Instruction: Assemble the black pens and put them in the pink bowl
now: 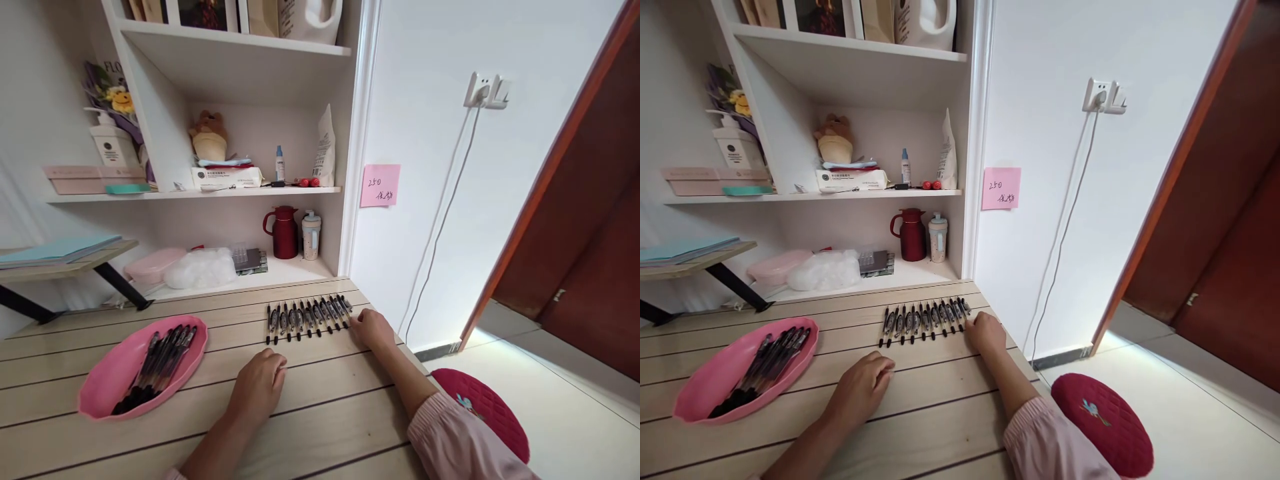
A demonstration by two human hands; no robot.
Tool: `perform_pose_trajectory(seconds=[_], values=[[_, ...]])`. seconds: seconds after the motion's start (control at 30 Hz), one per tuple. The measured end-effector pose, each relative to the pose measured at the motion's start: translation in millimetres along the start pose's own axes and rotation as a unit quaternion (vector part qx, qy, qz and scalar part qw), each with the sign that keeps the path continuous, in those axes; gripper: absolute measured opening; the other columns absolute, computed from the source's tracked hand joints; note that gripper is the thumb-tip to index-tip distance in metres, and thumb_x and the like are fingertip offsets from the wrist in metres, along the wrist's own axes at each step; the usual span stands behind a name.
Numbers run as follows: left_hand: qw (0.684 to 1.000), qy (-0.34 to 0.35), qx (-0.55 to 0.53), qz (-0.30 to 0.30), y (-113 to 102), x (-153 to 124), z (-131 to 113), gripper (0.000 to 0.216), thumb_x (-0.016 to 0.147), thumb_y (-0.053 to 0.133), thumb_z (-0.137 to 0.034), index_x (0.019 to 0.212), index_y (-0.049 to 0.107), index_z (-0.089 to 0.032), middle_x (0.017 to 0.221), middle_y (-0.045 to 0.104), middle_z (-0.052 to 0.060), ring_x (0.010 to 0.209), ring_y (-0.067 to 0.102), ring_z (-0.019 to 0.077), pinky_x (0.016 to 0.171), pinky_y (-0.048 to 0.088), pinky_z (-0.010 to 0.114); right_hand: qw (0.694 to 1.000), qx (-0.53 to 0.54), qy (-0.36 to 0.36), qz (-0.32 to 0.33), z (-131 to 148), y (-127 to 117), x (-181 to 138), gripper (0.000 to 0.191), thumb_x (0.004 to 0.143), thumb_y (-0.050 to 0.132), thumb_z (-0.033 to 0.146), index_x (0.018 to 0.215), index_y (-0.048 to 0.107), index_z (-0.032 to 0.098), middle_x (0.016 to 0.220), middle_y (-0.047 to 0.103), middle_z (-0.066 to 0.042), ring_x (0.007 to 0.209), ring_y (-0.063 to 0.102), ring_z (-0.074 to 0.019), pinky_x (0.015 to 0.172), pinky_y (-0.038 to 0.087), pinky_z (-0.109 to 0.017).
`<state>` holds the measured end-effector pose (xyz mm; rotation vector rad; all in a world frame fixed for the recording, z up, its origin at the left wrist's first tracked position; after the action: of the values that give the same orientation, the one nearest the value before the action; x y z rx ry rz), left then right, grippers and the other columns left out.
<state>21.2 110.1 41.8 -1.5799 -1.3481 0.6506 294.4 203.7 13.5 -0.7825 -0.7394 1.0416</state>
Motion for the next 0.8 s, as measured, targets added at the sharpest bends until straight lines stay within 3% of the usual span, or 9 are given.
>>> perform_pose_trajectory(seconds=[0.3, 0.43, 0.5, 0.57, 0.67, 0.73, 0.8], values=[[1.0, -0.005, -0.011, -0.009, -2, 1, -2, 0.02, 0.079, 0.043, -0.02, 0.081, 0.062, -0.021, 0.086, 0.061, 0.005, 0.084, 0.055, 0.018, 0.071, 0.038, 0.026, 0.999, -0.042, -0.004, 0.009, 8, -1, -1, 0.022, 0.075, 0.047, 0.032, 0.074, 0.062, 0.017, 0.084, 0.066, -0.012, 0.081, 0.06, -0.0242, 0.059, 0.036, -0.029], [0.984, -0.023, -0.17, -0.04, -2, 7, -3, 0.018, 0.077, 0.047, -0.024, 0.084, 0.063, -0.02, 0.086, 0.062, 0.006, 0.083, 0.056, 0.0193, 0.074, 0.04, 0.029, 1.0, 0.009, -0.008, -0.021, 21, -14, -7, 0.021, 0.076, 0.046, 0.033, 0.071, 0.061, 0.019, 0.074, 0.066, -0.01, 0.071, 0.058, -0.0217, 0.054, 0.033, -0.028], [0.937, -0.083, -0.338, -0.047, 5, 13, 0, 0.026, 0.076, 0.051, -0.03, 0.098, 0.059, -0.018, 0.086, 0.063, 0.007, 0.08, 0.058, 0.0194, 0.072, 0.043, 0.031, 0.994, 0.093, -0.052, -0.023, 42, -14, -20, 0.018, 0.074, 0.049, 0.032, 0.066, 0.059, 0.019, 0.065, 0.064, -0.006, 0.063, 0.056, -0.0186, 0.052, 0.032, -0.026], [0.841, -0.142, -0.52, -0.045, 17, 19, 0, 0.039, 0.076, 0.054, -0.035, 0.111, 0.05, -0.017, 0.088, 0.063, 0.008, 0.078, 0.06, 0.0185, 0.07, 0.046, 0.031, 0.973, 0.188, -0.132, 0.019, 75, -6, -43, 0.015, 0.071, 0.052, 0.029, 0.061, 0.057, 0.02, 0.06, 0.062, -0.003, 0.055, 0.053, -0.0151, 0.049, 0.032, -0.024], [0.689, -0.167, -0.705, -0.039, 30, 25, -9, 0.033, 0.078, 0.055, -0.034, 0.105, 0.049, -0.017, 0.095, 0.063, 0.01, 0.08, 0.061, 0.0165, 0.071, 0.048, 0.031, 0.932, 0.262, -0.236, 0.085, 118, 9, -85, 0.012, 0.07, 0.054, 0.024, 0.059, 0.055, 0.019, 0.057, 0.059, 0.0, 0.052, 0.05, -0.0124, 0.047, 0.03, -0.022], [0.63, -0.178, -0.754, -0.048, 33, 26, -8, 0.018, 0.078, 0.055, -0.028, 0.092, 0.052, -0.016, 0.093, 0.064, 0.009, 0.079, 0.062, 0.0151, 0.07, 0.048, 0.029, 0.91, 0.273, -0.284, 0.132, 134, 16, -101, 0.009, 0.069, 0.055, 0.024, 0.062, 0.057, 0.019, 0.06, 0.06, 0.001, 0.053, 0.05, -0.0115, 0.048, 0.031, -0.021], [0.605, -0.195, -0.77, -0.062, 35, 23, 0, 0.01, 0.078, 0.056, -0.024, 0.082, 0.051, -0.016, 0.082, 0.064, 0.006, 0.075, 0.062, 0.0151, 0.067, 0.049, 0.029, 0.906, 0.256, -0.297, 0.16, 134, 17, -95, 0.012, 0.071, 0.056, 0.028, 0.065, 0.059, 0.018, 0.063, 0.061, 0.001, 0.055, 0.052, -0.0117, 0.049, 0.032, -0.021]])
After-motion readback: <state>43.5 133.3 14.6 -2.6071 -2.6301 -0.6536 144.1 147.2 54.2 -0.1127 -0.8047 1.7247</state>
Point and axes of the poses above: each hand's wrist, its own x-axis towards the middle knuckle, its own y-axis out of the palm, z = x × y, the point moved 9 cm from there along x, towards the middle knuckle
